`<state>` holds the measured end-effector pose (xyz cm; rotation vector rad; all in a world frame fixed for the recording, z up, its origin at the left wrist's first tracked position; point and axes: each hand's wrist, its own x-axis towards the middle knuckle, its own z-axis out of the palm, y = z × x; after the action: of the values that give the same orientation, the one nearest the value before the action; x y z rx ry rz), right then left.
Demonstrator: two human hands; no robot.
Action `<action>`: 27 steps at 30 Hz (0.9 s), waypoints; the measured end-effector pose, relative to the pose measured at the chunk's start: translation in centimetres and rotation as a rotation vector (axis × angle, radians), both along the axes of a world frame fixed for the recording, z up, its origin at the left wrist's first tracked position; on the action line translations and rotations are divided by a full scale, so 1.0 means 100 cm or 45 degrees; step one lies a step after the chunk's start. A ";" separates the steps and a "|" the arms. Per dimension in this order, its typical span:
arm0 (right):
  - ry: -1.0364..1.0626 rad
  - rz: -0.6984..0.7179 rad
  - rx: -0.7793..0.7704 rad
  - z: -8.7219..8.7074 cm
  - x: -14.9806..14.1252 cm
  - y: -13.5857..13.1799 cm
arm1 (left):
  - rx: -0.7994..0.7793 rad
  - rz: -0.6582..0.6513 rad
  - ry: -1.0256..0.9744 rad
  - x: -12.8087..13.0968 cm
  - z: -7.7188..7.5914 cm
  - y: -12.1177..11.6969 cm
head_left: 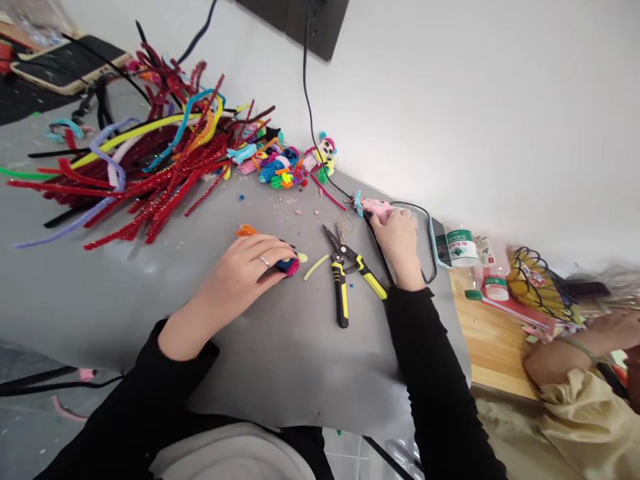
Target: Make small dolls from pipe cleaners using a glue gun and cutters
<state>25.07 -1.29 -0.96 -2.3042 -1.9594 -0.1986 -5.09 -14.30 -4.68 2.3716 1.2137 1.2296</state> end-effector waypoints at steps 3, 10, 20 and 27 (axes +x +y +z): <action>0.107 -0.017 0.040 -0.001 0.004 0.002 | -0.058 -0.068 -0.022 -0.010 -0.005 0.004; 0.424 0.013 0.447 0.014 0.017 -0.010 | -0.238 -0.018 -0.164 -0.014 -0.011 0.010; 0.689 0.306 0.700 0.023 -0.013 -0.036 | -0.308 0.025 -0.129 -0.014 -0.007 0.006; 0.613 0.027 0.906 0.020 0.029 -0.016 | -0.215 0.026 -0.160 -0.014 -0.004 0.006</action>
<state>27.99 -2.93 1.00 -1.6705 -1.3744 -0.2561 -6.45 -13.73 -5.10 2.1346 1.2517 1.2100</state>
